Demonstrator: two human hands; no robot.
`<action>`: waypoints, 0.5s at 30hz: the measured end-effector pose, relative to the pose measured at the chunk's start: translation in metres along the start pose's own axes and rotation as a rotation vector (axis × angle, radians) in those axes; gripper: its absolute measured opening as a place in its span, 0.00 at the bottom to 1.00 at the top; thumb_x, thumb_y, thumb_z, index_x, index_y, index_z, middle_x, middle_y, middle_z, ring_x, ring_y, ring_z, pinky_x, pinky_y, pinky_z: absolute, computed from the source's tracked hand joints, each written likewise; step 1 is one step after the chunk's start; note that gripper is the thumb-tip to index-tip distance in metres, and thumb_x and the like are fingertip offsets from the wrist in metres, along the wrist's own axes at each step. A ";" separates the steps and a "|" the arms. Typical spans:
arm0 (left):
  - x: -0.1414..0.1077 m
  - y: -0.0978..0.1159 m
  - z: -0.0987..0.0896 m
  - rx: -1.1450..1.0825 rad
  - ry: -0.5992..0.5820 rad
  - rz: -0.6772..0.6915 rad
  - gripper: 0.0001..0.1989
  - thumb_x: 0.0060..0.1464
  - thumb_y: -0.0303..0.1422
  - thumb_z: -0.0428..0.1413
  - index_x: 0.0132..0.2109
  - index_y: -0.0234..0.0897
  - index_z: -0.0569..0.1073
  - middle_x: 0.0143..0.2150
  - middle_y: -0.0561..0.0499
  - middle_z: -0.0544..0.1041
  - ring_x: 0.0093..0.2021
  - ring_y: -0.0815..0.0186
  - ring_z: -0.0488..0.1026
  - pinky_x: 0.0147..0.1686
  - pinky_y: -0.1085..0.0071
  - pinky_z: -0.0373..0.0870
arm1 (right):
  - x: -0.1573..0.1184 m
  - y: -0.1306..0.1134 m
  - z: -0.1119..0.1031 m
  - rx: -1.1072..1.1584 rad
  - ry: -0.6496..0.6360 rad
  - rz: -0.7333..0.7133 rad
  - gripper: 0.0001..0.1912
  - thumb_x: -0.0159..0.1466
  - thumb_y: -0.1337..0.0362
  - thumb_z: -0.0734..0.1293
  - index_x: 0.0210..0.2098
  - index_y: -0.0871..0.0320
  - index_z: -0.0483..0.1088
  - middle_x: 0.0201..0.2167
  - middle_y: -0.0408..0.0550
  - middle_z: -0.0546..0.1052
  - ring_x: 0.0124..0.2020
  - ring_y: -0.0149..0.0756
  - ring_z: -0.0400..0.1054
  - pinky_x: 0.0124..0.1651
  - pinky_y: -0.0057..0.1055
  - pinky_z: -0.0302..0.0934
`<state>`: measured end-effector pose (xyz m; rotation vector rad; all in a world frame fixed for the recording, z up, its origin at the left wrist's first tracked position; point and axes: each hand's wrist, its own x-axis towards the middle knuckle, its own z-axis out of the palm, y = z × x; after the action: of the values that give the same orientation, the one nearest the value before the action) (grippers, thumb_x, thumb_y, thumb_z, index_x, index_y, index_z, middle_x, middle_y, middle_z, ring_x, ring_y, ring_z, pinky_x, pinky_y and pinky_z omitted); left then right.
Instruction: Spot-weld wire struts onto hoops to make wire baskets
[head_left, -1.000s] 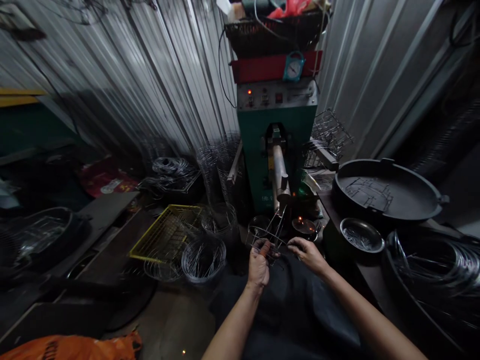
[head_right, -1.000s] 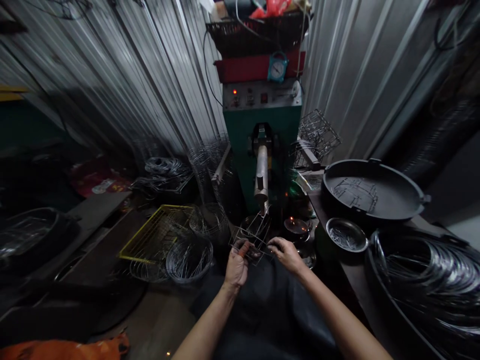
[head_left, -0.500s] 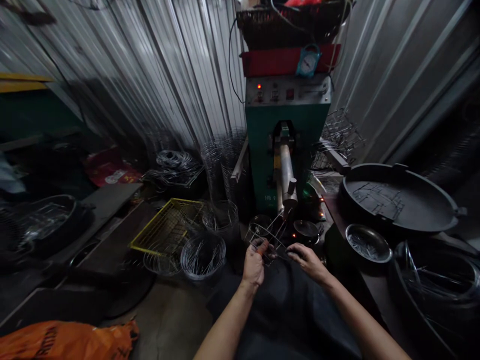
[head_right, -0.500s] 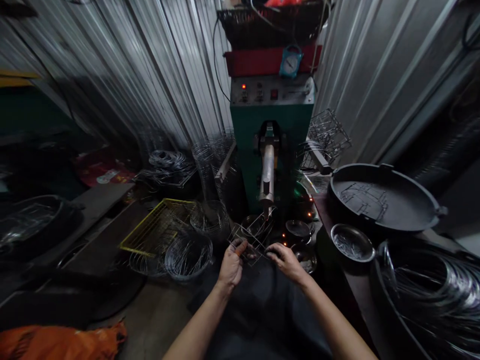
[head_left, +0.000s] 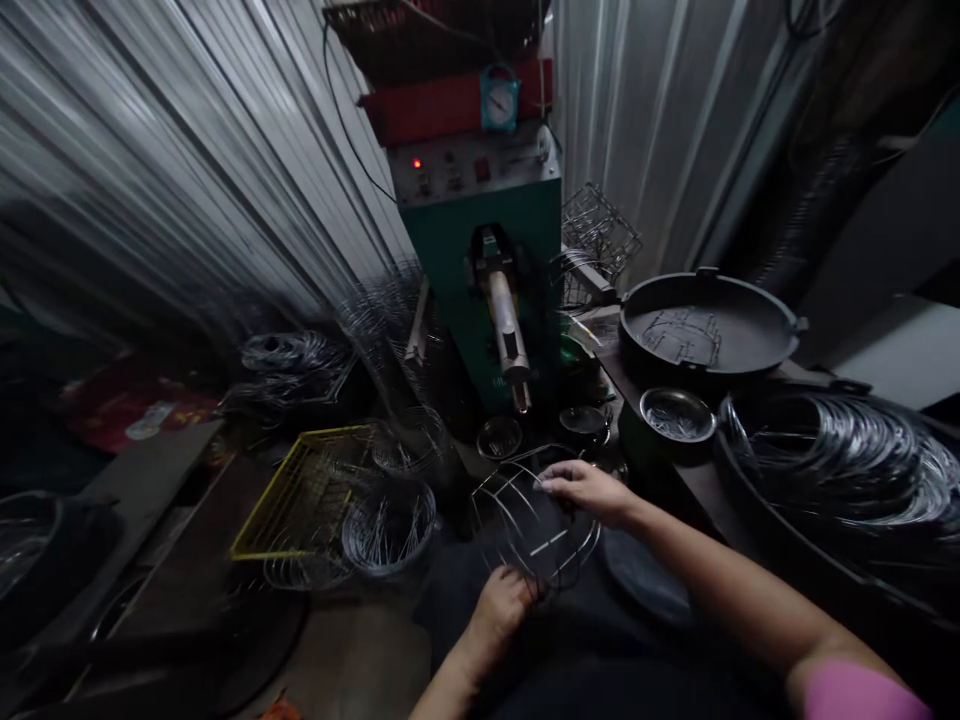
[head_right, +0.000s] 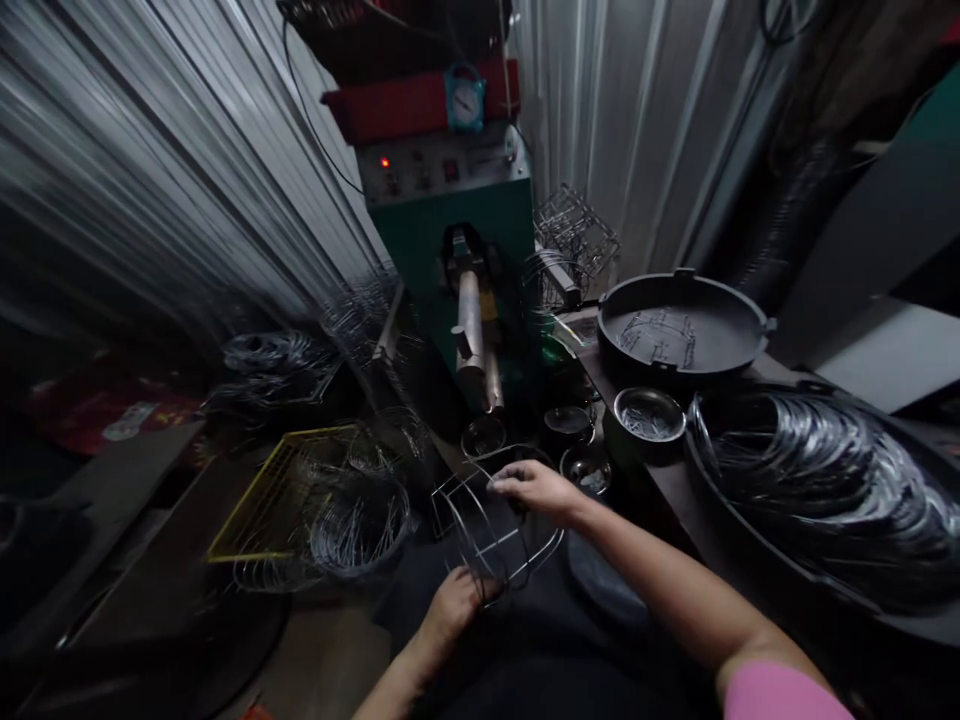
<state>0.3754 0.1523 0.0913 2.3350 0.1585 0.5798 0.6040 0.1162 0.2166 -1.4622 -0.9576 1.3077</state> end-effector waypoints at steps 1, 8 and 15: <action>0.001 0.002 0.000 -0.093 0.049 -0.066 0.10 0.53 0.31 0.50 0.40 0.39 0.73 0.28 0.46 0.76 0.31 0.65 0.72 0.40 0.64 0.67 | 0.007 0.004 -0.018 -0.106 0.035 -0.018 0.15 0.55 0.55 0.63 0.33 0.60 0.71 0.22 0.43 0.70 0.22 0.30 0.62 0.25 0.25 0.57; 0.037 0.042 -0.014 -0.948 0.642 -0.761 0.13 0.40 0.32 0.62 0.35 0.37 0.68 0.28 0.54 0.71 0.25 0.70 0.69 0.30 0.72 0.67 | 0.024 0.049 -0.193 -0.969 0.701 0.332 0.14 0.56 0.73 0.60 0.40 0.64 0.71 0.40 0.63 0.72 0.42 0.47 0.66 0.41 0.38 0.58; 0.078 0.040 -0.015 -1.186 0.909 -0.769 0.18 0.40 0.32 0.62 0.39 0.39 0.63 0.27 0.58 0.68 0.23 0.75 0.67 0.26 0.77 0.64 | 0.034 0.078 -0.250 -1.090 0.618 0.651 0.07 0.48 0.78 0.64 0.15 0.68 0.69 0.28 0.76 0.71 0.32 0.54 0.69 0.26 0.37 0.56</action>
<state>0.4361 0.1538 0.1561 0.6613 0.8147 0.9226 0.8545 0.0936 0.1345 -2.9769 -0.7947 0.5600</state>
